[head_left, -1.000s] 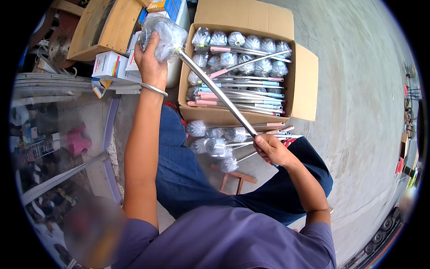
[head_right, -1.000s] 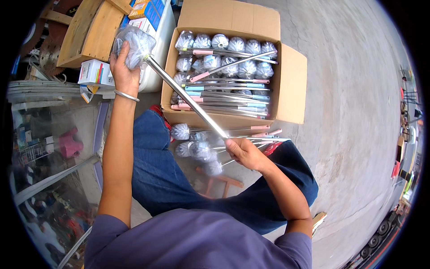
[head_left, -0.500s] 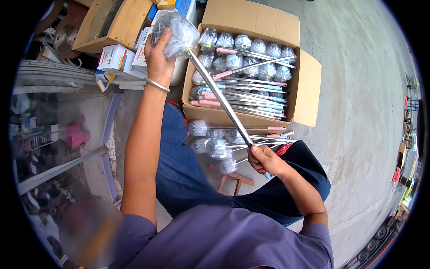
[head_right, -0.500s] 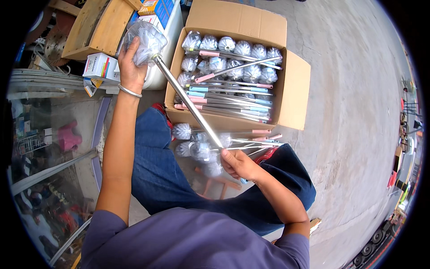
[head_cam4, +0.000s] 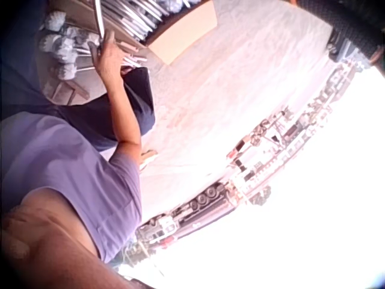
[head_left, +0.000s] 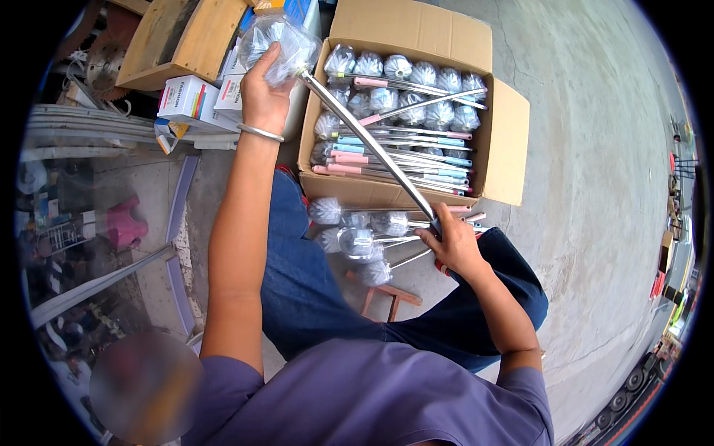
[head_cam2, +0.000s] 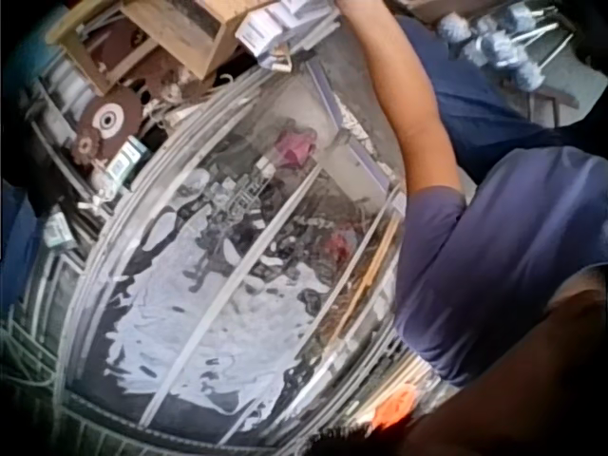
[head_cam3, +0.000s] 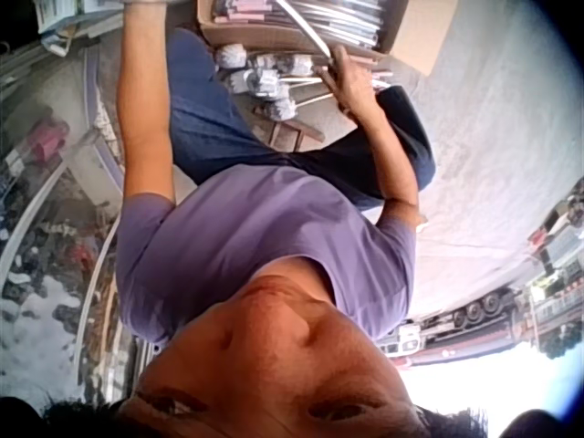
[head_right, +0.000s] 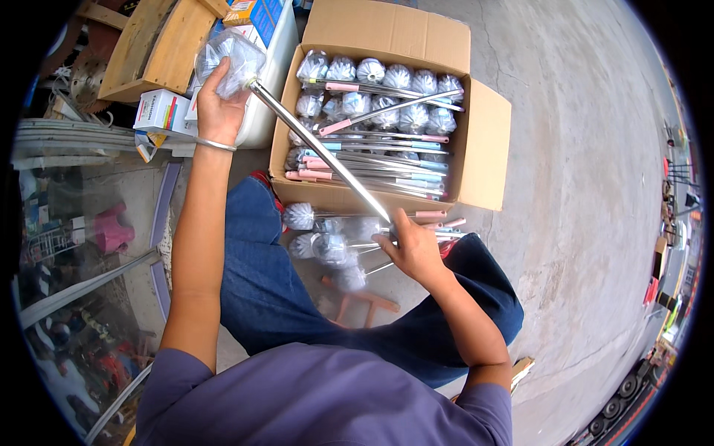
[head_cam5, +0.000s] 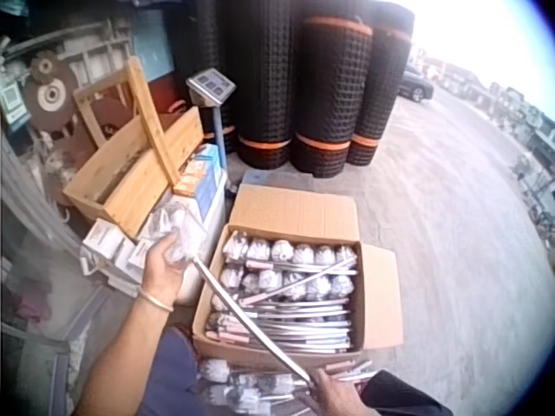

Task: The person sits on the ground and repeatedly picks up a metal rod and a plastic-wrapped duster head from a cardboard box. They attach the duster head to the rod, then place the assembled duster on the ground beside them. This process is repeated multiple times.

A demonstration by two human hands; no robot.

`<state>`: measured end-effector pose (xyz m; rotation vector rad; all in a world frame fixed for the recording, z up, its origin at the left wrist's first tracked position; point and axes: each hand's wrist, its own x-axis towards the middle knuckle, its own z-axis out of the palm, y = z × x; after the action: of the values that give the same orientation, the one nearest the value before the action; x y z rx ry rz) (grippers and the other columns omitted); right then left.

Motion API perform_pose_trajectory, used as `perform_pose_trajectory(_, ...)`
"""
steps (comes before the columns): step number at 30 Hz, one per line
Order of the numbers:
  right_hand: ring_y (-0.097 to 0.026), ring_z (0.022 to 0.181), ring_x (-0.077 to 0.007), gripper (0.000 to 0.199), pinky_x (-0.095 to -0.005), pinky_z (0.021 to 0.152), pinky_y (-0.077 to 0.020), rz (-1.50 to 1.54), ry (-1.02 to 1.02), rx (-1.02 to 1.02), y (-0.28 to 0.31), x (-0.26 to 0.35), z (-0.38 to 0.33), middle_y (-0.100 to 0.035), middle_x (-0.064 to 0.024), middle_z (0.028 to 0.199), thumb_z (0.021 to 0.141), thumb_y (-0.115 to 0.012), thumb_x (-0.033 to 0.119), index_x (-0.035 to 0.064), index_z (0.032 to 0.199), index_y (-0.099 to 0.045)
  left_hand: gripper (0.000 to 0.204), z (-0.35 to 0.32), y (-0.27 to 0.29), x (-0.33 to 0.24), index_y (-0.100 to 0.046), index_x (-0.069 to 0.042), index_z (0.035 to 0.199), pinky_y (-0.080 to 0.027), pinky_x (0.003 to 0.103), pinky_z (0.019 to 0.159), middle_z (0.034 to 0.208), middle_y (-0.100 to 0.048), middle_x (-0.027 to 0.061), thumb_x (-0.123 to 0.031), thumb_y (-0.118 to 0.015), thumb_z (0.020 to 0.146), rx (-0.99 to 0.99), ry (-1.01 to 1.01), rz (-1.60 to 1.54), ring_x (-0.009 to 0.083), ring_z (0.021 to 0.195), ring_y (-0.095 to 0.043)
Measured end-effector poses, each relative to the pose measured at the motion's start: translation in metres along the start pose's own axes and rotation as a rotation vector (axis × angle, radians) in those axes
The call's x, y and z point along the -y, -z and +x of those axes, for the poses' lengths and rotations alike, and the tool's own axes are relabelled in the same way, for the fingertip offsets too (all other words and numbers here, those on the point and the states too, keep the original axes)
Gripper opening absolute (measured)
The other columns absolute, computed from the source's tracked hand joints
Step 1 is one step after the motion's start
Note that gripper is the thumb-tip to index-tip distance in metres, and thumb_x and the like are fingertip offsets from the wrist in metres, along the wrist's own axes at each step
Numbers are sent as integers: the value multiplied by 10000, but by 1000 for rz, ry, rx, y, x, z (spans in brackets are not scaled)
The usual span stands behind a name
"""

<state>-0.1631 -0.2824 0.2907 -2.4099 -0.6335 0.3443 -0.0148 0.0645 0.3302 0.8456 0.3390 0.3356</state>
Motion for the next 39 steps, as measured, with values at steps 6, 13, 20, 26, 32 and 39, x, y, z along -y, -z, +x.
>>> perform_pose_trajectory(6, -543, 546, -245, 484, -327, 500, -432, -203, 162, -343, 19, -1, -1, -530, -80, 665, 736, -683, 75, 69, 1199, -539, 364, 0, 3, -10, -509, 7, 1137, -440, 456, 924, 1118, -562, 126, -86, -633, 807, -72, -55, -148, 288, 1068, -531)
perform_pose_trajectory(13, -283, 370, -32, 410, -174, 344, -224, 1753, -427, 594, 17, 8, -10, -375, 13, 531, 972, -437, 293, 17, 1275, -439, 402, -3, 2, -9, -495, 20, 1150, -431, 472, 943, 1131, -550, 125, -71, -649, 790, 35, 15, -218, 296, 1072, -523)
perform_pose_trajectory(20, -399, 396, -103, 329, -268, 383, -314, 891, -303, 153, -3, 13, -7, -482, -13, 557, 967, -444, 330, 17, 1001, -541, 365, 1, 5, 0, -514, -3, 1132, -457, 430, 889, 1076, -569, 98, -83, -651, 804, -26, -1, -44, 262, 1029, -546)
perform_pose_trajectory(26, -379, 379, -102, 499, -242, 371, -304, 1067, -468, 430, 15, 16, -11, -400, 5, 485, 959, -373, 480, 26, 801, -504, 426, -4, 2, 9, -456, -3, 1187, -435, 488, 941, 1152, -519, 127, -67, -639, 808, 56, 56, -151, 294, 1095, -504)
perform_pose_trajectory(32, -436, 378, -225, 451, -337, 368, -325, 886, -282, 314, -6, 23, -7, -414, -76, 475, 969, -343, 440, 50, 762, -437, 379, -15, -12, 23, -521, -36, 1141, -464, 418, 878, 1072, -583, 80, -72, -663, 791, 24, 34, 28, 231, 1022, -553)
perform_pose_trajectory(39, -503, 496, -359, 351, -455, 494, -393, 426, -216, -51, -14, 15, 3, -486, -207, 540, 961, -413, 302, -1, 805, -498, 378, -39, -38, 44, -533, -22, 1160, -418, 438, 935, 1093, -604, 92, -95, -644, 805, 226, 69, -68, 251, 1055, -553)
